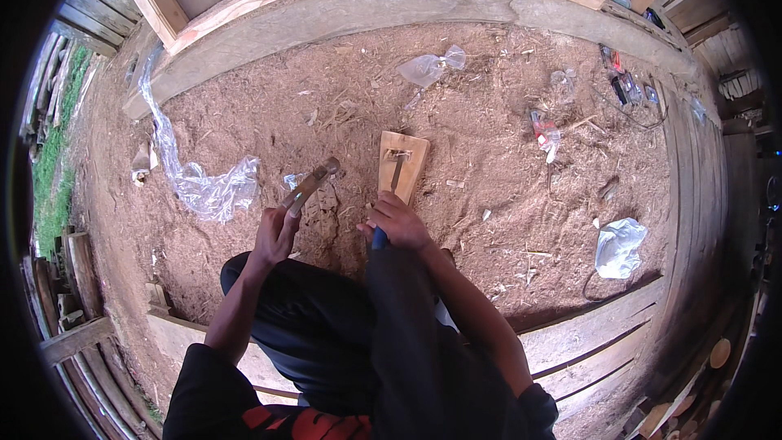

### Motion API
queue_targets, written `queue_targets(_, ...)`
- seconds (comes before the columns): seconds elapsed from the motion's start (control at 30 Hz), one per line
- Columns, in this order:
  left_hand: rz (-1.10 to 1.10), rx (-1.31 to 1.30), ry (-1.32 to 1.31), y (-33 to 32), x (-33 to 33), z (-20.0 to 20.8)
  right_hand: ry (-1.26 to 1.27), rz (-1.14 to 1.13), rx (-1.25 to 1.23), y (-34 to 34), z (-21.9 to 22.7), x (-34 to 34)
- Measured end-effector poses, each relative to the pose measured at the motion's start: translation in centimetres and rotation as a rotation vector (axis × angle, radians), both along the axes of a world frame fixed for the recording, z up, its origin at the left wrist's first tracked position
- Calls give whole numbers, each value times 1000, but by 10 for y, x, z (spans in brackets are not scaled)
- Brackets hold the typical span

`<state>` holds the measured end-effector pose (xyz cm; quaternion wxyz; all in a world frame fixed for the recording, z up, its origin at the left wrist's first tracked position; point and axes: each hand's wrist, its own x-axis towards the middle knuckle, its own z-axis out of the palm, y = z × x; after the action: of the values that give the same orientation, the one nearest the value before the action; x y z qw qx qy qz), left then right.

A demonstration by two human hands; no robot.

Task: The person sits on the ground and uses a chisel and hammer to carve a small wooden block. They repeatedly strike the chisel to remove wood shavings and shape the block.

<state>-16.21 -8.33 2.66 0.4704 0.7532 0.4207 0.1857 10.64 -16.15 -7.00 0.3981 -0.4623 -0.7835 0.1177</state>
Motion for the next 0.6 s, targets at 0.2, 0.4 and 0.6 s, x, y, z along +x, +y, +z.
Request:
queue_targets(0.2, 1, 34, 49, -3, 2, 2, -13, 17, 5, -2, -4, -3)
queue_targets(0.4, -15, -7, 66, 0, 6, 3, -19, 35, -18, -1, -7, -3)
queue_targets(0.6, -3, -3, 47, -5, 4, 13, 150, -83, -20, -2, 25, -6)
